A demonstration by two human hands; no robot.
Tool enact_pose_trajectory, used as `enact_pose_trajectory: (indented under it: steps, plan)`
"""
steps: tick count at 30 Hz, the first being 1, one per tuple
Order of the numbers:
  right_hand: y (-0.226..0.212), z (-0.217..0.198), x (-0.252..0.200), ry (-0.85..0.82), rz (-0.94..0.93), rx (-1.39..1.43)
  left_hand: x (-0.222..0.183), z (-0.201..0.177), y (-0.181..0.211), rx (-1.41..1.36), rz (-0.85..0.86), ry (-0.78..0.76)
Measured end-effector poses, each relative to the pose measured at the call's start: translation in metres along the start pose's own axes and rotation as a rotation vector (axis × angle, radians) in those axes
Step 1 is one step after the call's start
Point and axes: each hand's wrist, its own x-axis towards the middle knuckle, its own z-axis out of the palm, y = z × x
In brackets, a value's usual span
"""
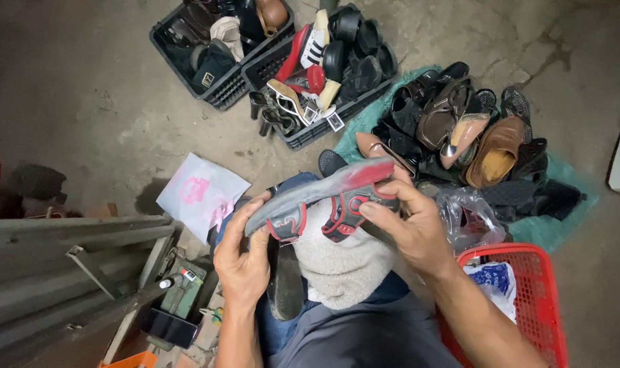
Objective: The person is performing various shoe repair tasks, including cleaning soles with a brush, stitching components, and inspecting finished work.
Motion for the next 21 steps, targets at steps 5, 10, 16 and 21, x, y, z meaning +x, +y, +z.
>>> enact_pose_trajectory:
  steps: [5,10,16,21]
  plan:
    - [-0.01,0.004,-0.002,0.039,-0.038,-0.116,-0.001,0.001,-0.003,-0.068,-0.069,-0.023]
    - [-0.009,0.001,-0.002,0.032,-0.067,-0.149,0.0,0.0,-0.004,-0.012,-0.125,-0.031]
    - [0.011,0.002,-0.002,0.139,-0.085,-0.152,0.001,0.002,-0.007,-0.022,-0.022,-0.045]
    - [0.037,-0.004,-0.001,0.237,-0.048,-0.057,0.001,-0.003,-0.006,-0.063,0.038,-0.108]
